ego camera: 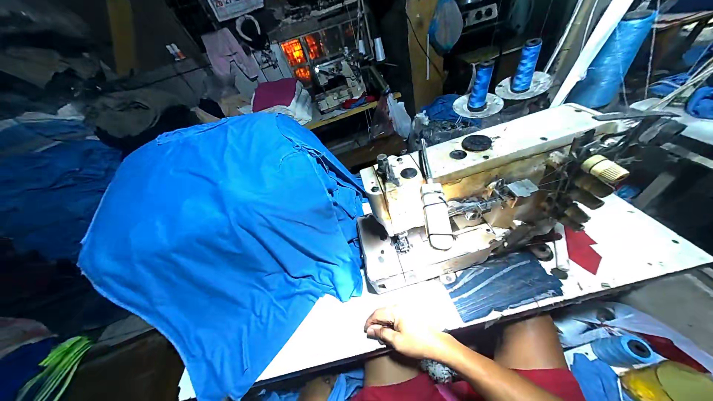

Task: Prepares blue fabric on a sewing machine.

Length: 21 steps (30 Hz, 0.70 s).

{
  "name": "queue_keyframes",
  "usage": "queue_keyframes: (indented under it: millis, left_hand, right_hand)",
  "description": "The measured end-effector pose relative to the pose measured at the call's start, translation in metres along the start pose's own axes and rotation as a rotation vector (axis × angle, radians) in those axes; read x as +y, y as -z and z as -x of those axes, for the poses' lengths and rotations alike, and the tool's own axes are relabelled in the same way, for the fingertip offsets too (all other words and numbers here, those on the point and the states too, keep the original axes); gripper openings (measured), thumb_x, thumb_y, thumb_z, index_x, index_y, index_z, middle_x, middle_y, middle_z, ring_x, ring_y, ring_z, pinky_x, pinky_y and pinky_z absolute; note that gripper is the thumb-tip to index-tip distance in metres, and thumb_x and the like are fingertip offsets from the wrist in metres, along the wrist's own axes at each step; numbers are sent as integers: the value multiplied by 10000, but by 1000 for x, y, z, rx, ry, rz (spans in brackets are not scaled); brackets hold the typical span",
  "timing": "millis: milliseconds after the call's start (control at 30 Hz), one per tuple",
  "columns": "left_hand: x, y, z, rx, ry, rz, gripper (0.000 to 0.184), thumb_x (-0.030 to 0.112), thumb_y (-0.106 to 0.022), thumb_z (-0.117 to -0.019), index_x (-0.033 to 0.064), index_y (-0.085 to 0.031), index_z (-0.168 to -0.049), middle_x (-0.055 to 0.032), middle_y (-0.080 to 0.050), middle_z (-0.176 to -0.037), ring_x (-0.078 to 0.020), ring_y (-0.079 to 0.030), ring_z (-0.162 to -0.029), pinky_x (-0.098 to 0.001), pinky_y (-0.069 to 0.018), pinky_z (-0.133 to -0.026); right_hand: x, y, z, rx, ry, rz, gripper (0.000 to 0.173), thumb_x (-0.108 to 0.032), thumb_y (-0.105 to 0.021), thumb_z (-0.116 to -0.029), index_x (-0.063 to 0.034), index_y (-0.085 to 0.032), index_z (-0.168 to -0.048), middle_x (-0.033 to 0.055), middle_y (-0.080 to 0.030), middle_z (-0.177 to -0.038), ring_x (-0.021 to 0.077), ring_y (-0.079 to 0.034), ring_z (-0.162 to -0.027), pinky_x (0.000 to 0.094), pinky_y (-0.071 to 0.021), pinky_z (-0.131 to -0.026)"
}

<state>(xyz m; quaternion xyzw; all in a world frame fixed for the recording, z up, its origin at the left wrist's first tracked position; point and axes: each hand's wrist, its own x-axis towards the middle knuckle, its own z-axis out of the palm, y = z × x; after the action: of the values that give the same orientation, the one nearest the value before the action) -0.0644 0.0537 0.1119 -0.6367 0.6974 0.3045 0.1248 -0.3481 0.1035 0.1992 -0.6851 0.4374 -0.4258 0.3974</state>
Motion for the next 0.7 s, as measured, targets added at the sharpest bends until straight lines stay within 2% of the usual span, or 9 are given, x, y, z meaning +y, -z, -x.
queue_keyframes:
  millis: [67,133,200,233,367,467,533,600,700]
  left_hand:
    - [-36,-23,-34,53,-64,-30,560,470,-486,-1053,-17,-730,-1183,-284,-690,-1221,-471,-623,-1208,-662,-444,-1041]
    - [-67,-50,-58,313,-283,-55,566,496,-487,-1026,20,-792,-1004,-252,-752,-969,-449,-726,-939,-661,-556,-826]
    - [-33,-12,-35,-78,-75,1,466,376,-460,-1090,23,-691,-1287,-255,-656,-1314,-422,-583,-1292,-613,-398,-1122]
    - [-33,-11,-32,-101,-82,2,406,316,-484,-1087,42,-688,-1307,-235,-656,-1330,-402,-580,-1309,-594,-387,-1143]
    - [-31,16,-5,-314,-417,8,444,309,-676,-984,66,-660,-1355,-188,-679,-1304,-344,-642,-1226,-574,-469,-1091]
    - [15,72,40,-526,-763,344,368,234,-725,-961,76,-690,-1292,-91,-736,-1202,-208,-720,-1072,-421,-584,-983]
    - [43,102,55,-281,-956,539,276,197,-707,-968,74,-726,-1215,-70,-758,-1153,-203,-737,-1029,-400,-613,-939]
    - [70,123,46,297,-991,553,163,176,-735,-939,99,-764,-1080,-15,-766,-1083,-149,-742,-950,-355,-641,-840]
    - [96,141,0,733,-811,239,587,479,-819,-822,208,-679,-1324,-26,-545,-1493,-208,-535,-1347,-458,-508,-1062]
  right_hand:
    - [4,-1,0,5,11,-15,278,-230,-519,-1068,-51,-729,-1106,73,-715,-916,123,-666,-800,326,-553,-773]
    - [5,-1,1,12,22,-31,272,-229,-522,-1071,-60,-732,-1100,60,-717,-912,110,-664,-795,310,-554,-766]
    - [4,0,2,20,37,-50,260,-221,-533,-1064,-57,-732,-1087,59,-716,-920,105,-664,-811,304,-551,-776]
    - [3,1,2,19,43,-56,259,-231,-542,-1062,-60,-734,-1091,55,-724,-947,101,-674,-845,307,-555,-806]
    - [6,1,2,30,59,-111,265,-263,-572,-1063,-64,-740,-1110,41,-737,-958,86,-686,-851,297,-577,-809]
    - [4,3,1,28,47,-180,280,-273,-553,-1075,-69,-739,-1116,29,-720,-895,85,-666,-782,288,-573,-751]
    - [3,4,1,27,51,-234,311,-283,-516,-1091,-60,-732,-1122,31,-697,-841,92,-648,-736,287,-565,-715]
    - [3,4,2,35,50,-280,351,-304,-480,-1105,-56,-727,-1115,27,-662,-788,96,-617,-690,285,-547,-678]
    - [0,4,5,35,22,-297,373,-329,-457,-1111,-66,-722,-1111,18,-643,-769,94,-599,-674,284,-536,-667]
